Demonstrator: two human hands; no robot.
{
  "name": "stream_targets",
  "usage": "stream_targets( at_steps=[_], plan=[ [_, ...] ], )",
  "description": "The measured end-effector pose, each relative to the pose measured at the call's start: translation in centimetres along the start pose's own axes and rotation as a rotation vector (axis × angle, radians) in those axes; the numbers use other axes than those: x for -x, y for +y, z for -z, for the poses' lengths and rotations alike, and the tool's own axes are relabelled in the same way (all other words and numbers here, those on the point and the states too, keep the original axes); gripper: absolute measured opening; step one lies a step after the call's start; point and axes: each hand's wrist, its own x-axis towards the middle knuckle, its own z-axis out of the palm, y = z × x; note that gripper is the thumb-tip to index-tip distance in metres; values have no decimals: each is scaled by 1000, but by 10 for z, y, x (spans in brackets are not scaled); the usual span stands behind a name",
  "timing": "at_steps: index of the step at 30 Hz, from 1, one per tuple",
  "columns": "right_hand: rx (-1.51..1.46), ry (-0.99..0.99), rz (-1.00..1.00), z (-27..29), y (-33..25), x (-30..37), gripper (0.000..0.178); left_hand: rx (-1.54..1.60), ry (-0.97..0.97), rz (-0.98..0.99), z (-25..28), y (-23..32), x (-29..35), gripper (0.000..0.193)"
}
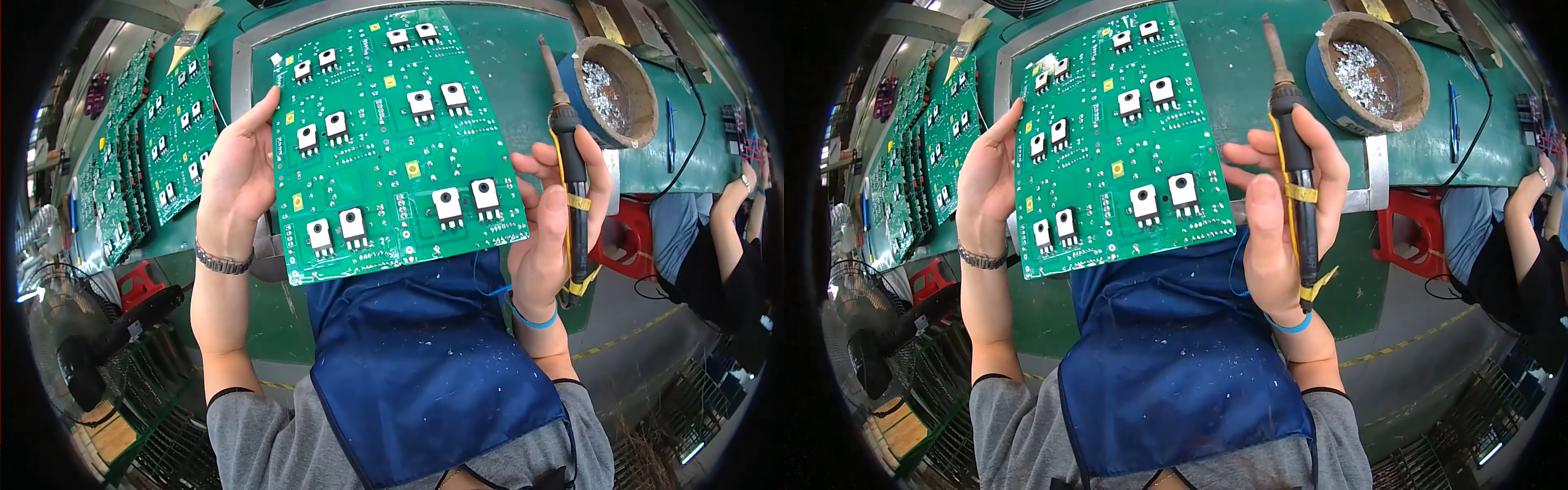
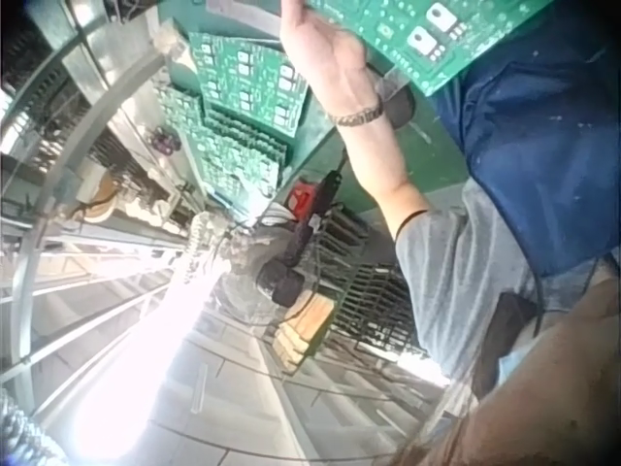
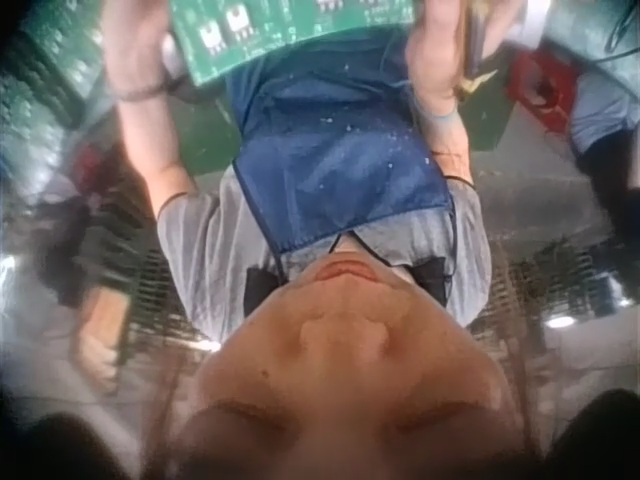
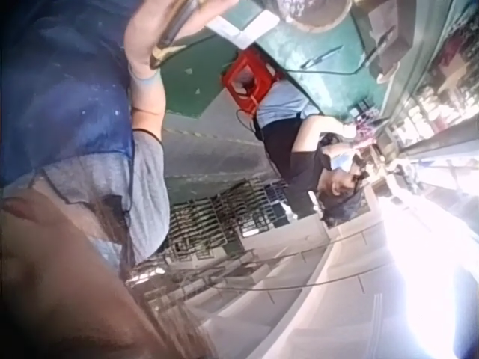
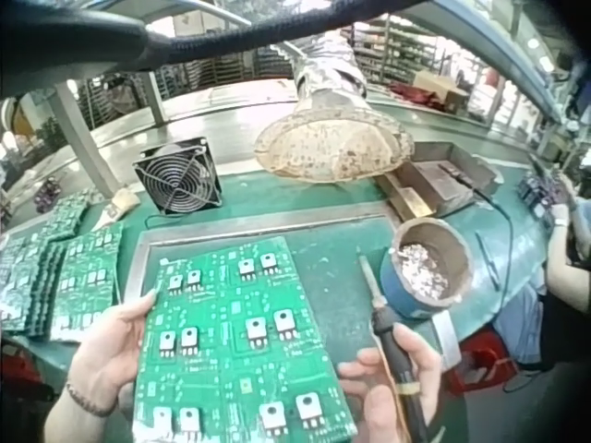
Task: The person solders electronic components onto printed circuit boards using a soldering iron and solder wire.
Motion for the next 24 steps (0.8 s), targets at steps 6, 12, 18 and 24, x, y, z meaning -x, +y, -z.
stream_targets(
  at_steps=[6, 12, 18, 24],
  plan=[
    [48, -76, 16, 3, 0, 7, 60, 27, -156, 31, 7, 4, -5, 29],
    [59, -86, 29, 3, 3, 7, 60, 23, -170, 28, 8, 3, -6, 30],
    [56, -90, 46, 2, 5, 4, 59, 30, -239, 61, 8, 5, -9, 31],
    [59, -92, 53, 0, 3, 3, 57, 39, -256, 94, 10, 8, -13, 32]
  ],
)
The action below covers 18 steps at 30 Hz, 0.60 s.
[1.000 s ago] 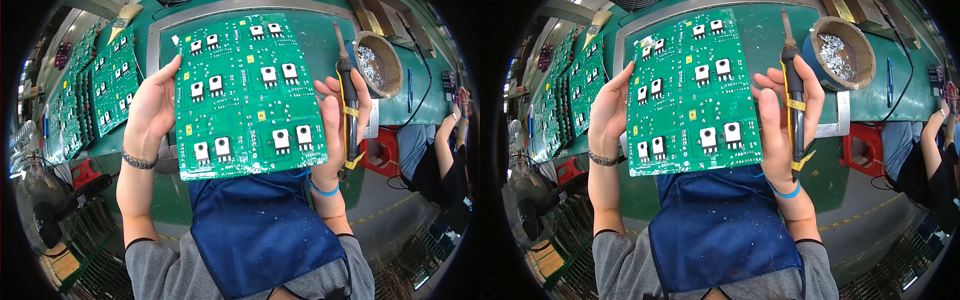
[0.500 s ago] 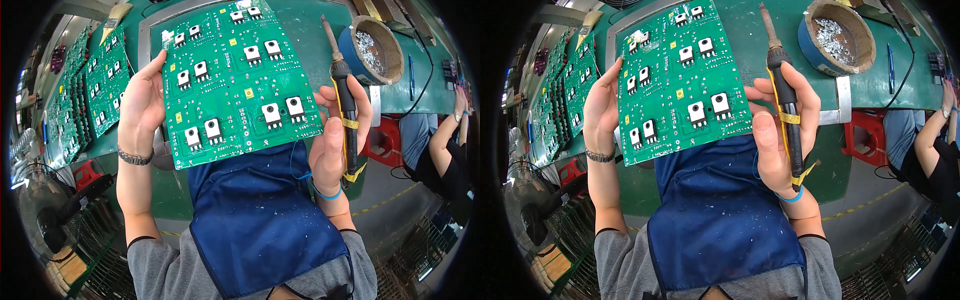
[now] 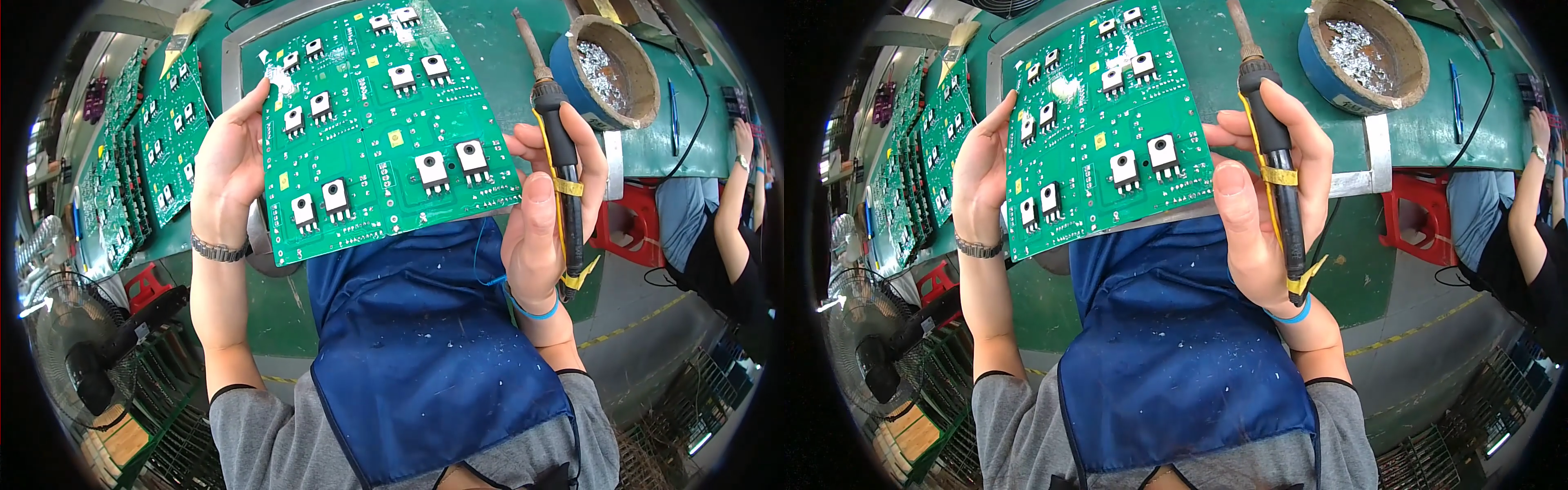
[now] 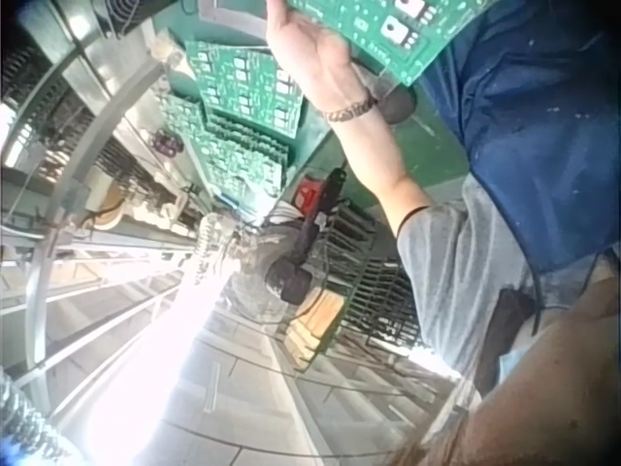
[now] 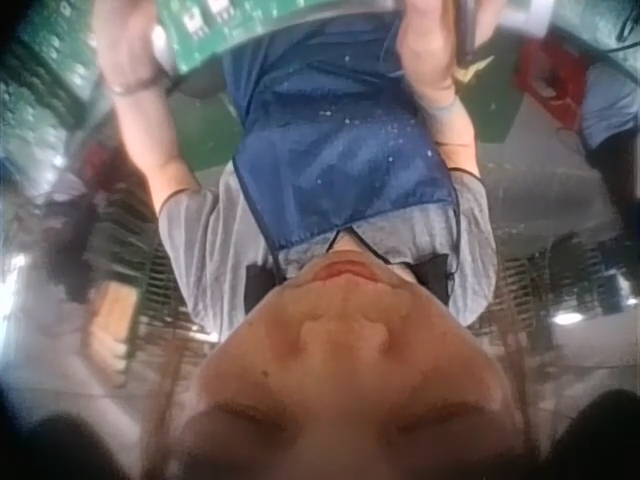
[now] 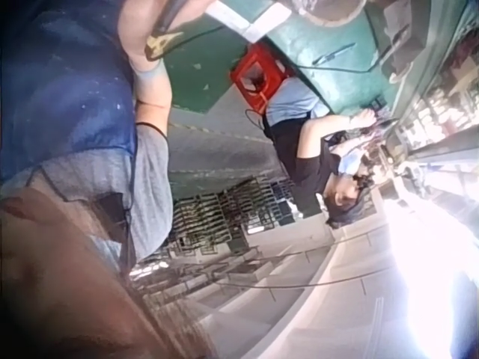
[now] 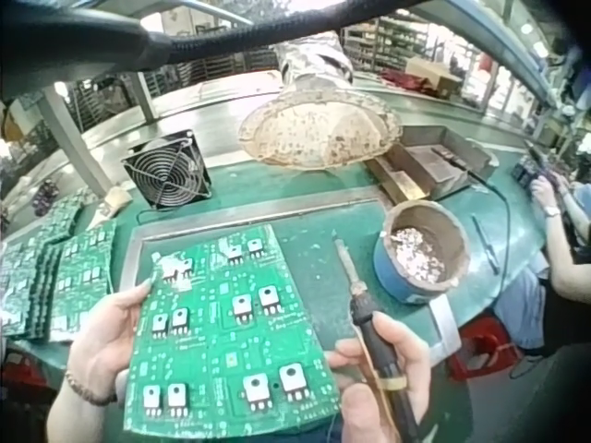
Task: The person solders electronic components onto printed circuit boards using a soldering iron and solder wire.
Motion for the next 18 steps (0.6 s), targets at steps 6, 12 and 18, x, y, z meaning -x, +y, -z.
stream_targets(
  at_steps=[6, 12, 18],
  plan=[
    [11, -4, 39, 0, 1, -2, 54, 6, -22, 27, 2, 2, -1, 32],
    [16, -4, 52, 1, 2, -1, 53, -19, 6, -15, -1, 1, 1, 31],
    [-6, 6, 54, 1, 2, 0, 52, -40, -17, -78, -6, 2, 3, 31]
  ],
)
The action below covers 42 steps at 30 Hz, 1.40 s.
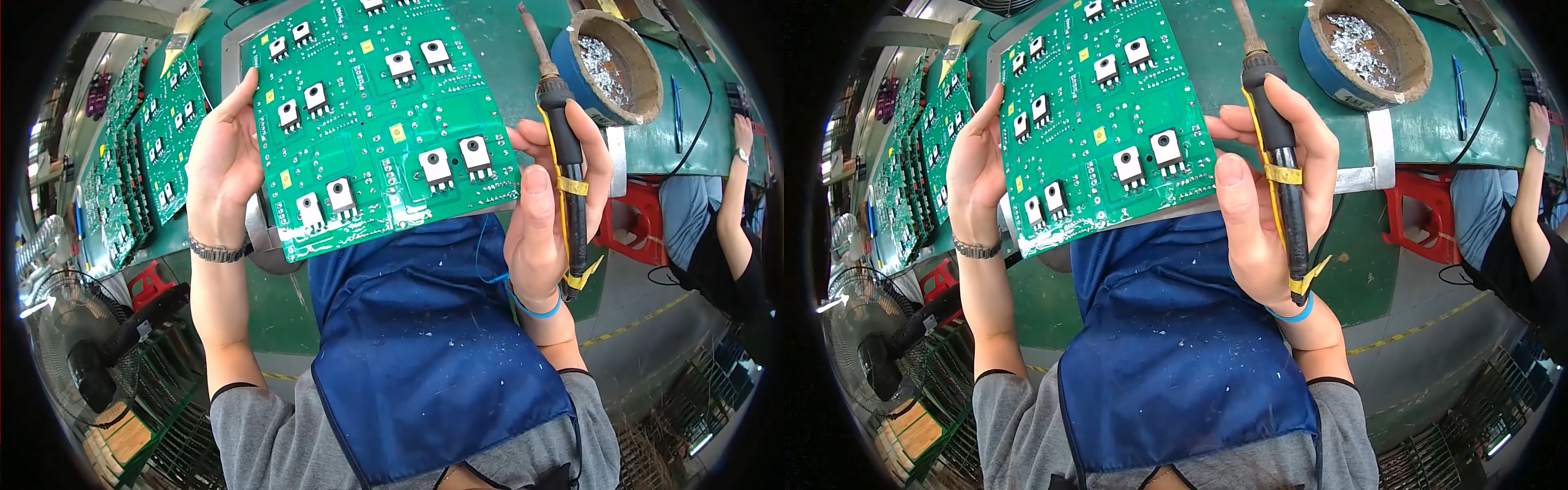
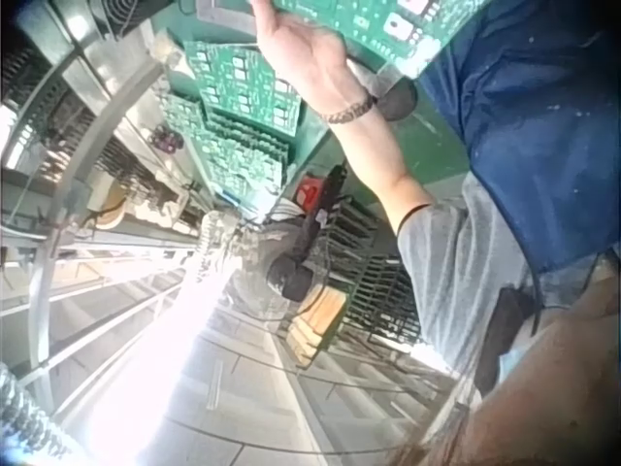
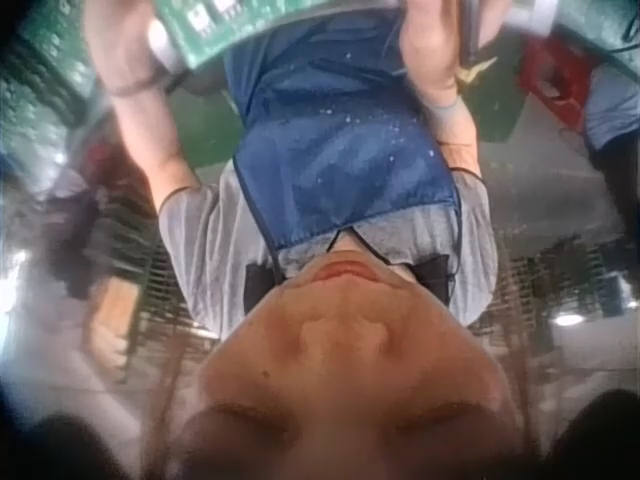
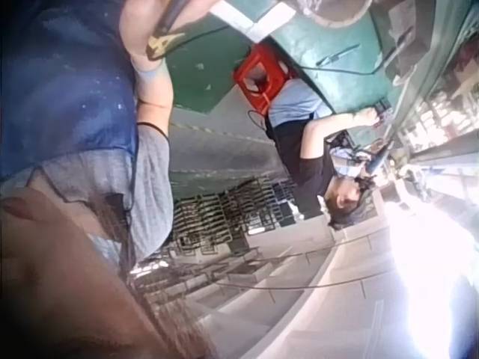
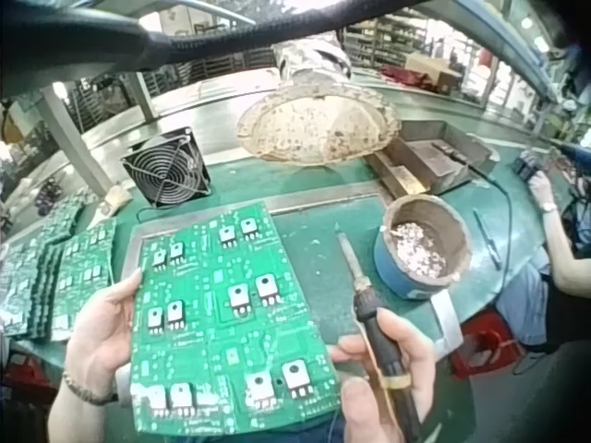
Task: The person solders electronic components onto printed circuit boards using a soldering iron and solder wire.
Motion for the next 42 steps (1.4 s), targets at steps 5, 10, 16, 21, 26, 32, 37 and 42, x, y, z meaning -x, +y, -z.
stream_targets(
  at_steps=[5, 10, 16, 21, 26, 32, 37, 42],
  plan=[
    [3, 3, -5, 0, -2, 0, 52, -15, 1, -60, -2, 0, 3, 33],
    [26, -10, 5, 0, -3, 0, 53, 0, -54, -78, -1, 0, 3, 34],
    [-27, -28, 9, 0, -4, 1, 54, 47, -149, -96, 1, -2, 1, 36],
    [-49, -37, -16, 0, -8, 2, 57, 54, -218, -107, 1, -2, 0, 37],
    [-21, -68, -14, 1, -11, 2, 58, 43, -204, -104, 2, -2, -4, 36],
    [-33, -111, 16, 2, -11, 0, 58, 24, -144, -97, 4, -2, -9, 35],
    [-45, -120, 37, 4, -6, -3, 57, -11, -32, -69, 0, -2, -15, 36],
    [71, -46, 21, 11, 11, -13, 50, -253, 82, -149, -7, -8, -13, 37]
  ],
)
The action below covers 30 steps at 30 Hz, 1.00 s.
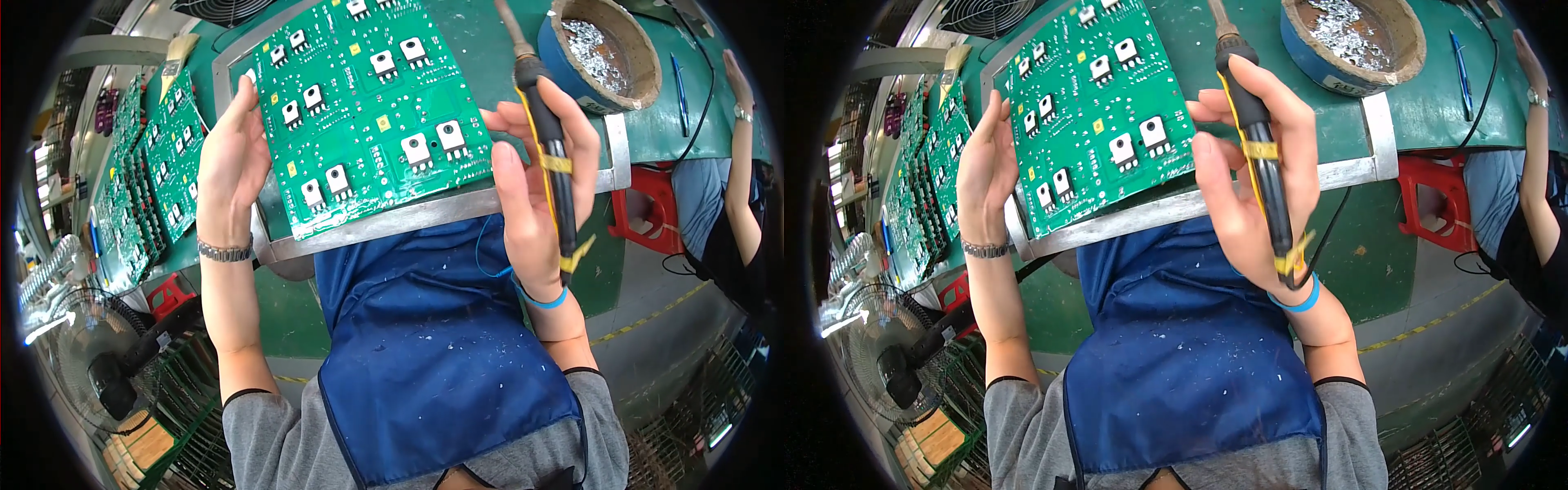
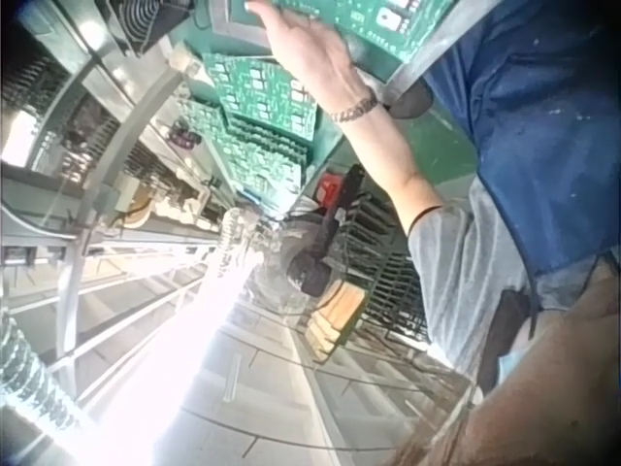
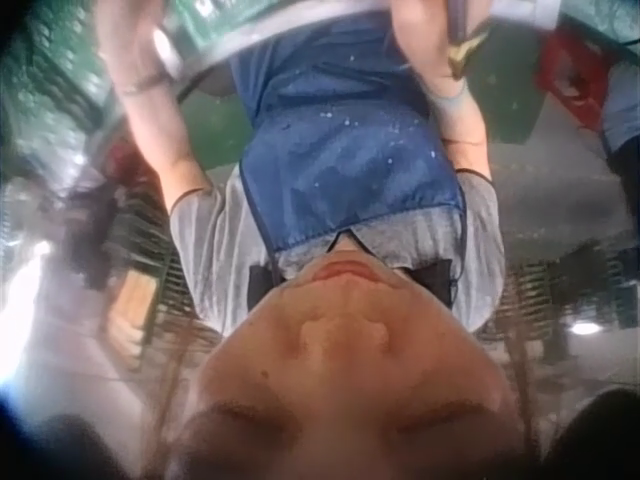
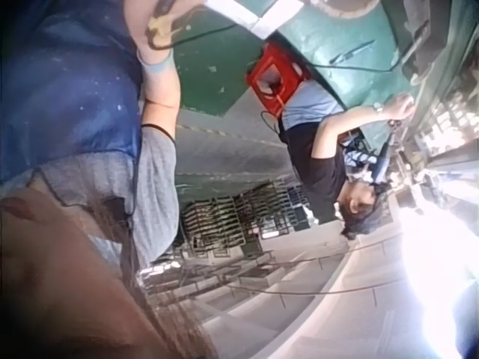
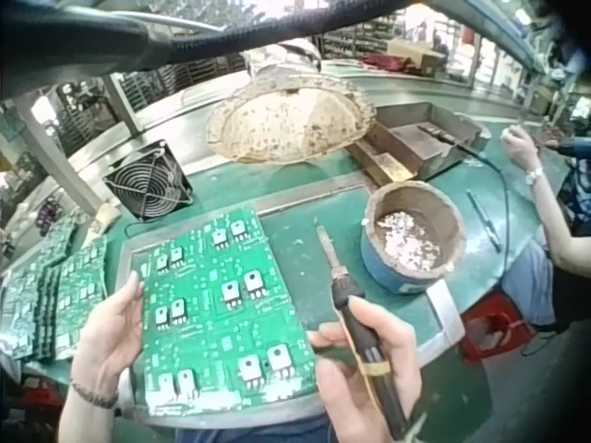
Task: The person solders electronic components onto printed circuit boards using a soldering iron and solder wire.
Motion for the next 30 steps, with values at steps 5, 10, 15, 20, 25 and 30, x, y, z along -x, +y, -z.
stream_targets(
  at_steps=[5, 10, 15, 20, 25, 30],
  plan=[
    [58, 110, -95, 9, 15, -4, 45, -643, 104, -172, -9, 4, 0, 42],
    [602, 15, 225, 34, 6, 1, 36, -1303, 368, -470, -20, 1, 29, 28],
    [517, 289, 191, 66, -12, 4, 33, -1852, 102, -640, -21, 1, 46, 37],
    [747, 420, 98, 76, -14, -9, 30, -1857, 96, -567, -16, -11, 37, 22],
    [722, 460, 128, 80, -18, -8, 31, -1917, 81, -589, -16, -4, 37, 10],
    [686, 403, 95, 88, -29, 1, 34, -1595, 208, -539, -50, 25, 65, 8]
  ],
)
